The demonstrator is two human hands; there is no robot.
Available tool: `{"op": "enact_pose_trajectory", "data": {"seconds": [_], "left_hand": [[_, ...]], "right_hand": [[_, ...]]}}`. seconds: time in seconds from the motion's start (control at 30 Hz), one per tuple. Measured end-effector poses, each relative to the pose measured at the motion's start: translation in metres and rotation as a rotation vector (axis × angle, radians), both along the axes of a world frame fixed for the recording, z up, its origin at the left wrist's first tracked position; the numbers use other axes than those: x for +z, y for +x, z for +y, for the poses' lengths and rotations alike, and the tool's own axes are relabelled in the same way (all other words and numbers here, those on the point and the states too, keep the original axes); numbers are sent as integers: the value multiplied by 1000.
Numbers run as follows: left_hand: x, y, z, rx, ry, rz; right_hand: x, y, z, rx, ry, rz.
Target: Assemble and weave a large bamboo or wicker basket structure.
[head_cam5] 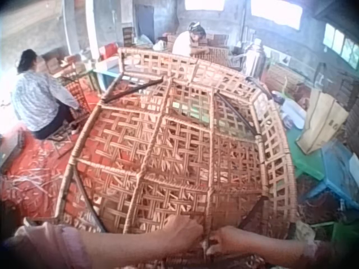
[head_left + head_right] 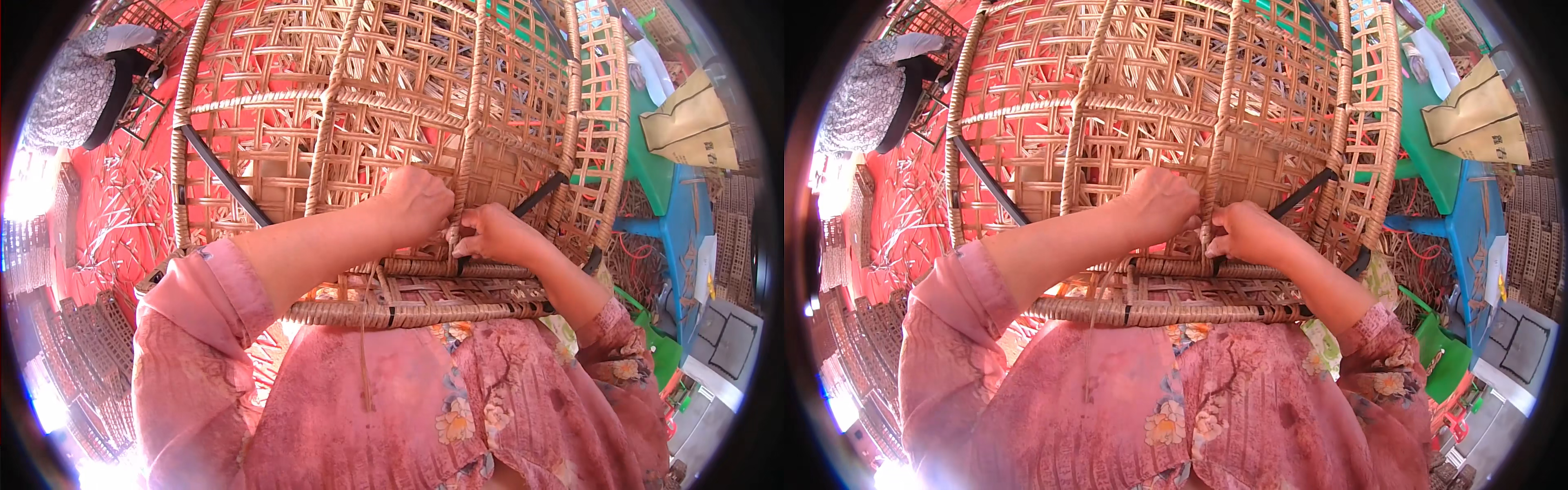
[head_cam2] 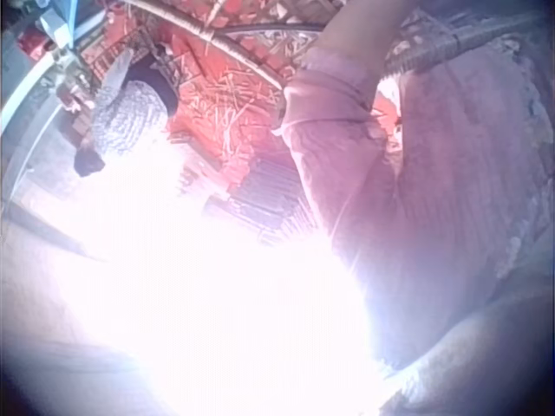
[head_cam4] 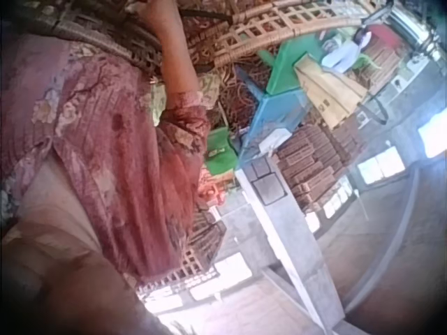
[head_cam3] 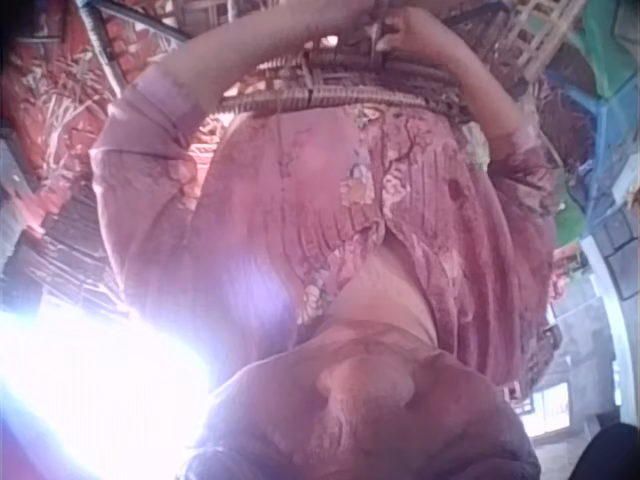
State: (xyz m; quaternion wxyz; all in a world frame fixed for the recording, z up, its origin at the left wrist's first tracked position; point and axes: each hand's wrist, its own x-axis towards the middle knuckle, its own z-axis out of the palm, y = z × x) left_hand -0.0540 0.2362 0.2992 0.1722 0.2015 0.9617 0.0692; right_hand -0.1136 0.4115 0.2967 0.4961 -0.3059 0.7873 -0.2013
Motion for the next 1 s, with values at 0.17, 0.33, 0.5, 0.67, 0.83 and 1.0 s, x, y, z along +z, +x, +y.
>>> {"op": "enact_pose_trajectory", "data": {"seconds": [0.17,0.33,0.5,0.67,0.83,1.0], "left_hand": [[7,-1,-1,47,61,-27],[15,6,9,37,166,95],[12,22,21,200,316,44],[3,14,32,923,868,-1105],[-2,24,29,814,867,-995],[-5,25,2,539,794,-914]], "right_hand": [[4,5,4,297,-66,458],[20,15,8,377,-179,661],[36,2,8,323,-182,236],[46,2,8,277,-202,-102],[46,-3,9,168,-204,-561],[21,-7,8,-293,61,-210]]}}
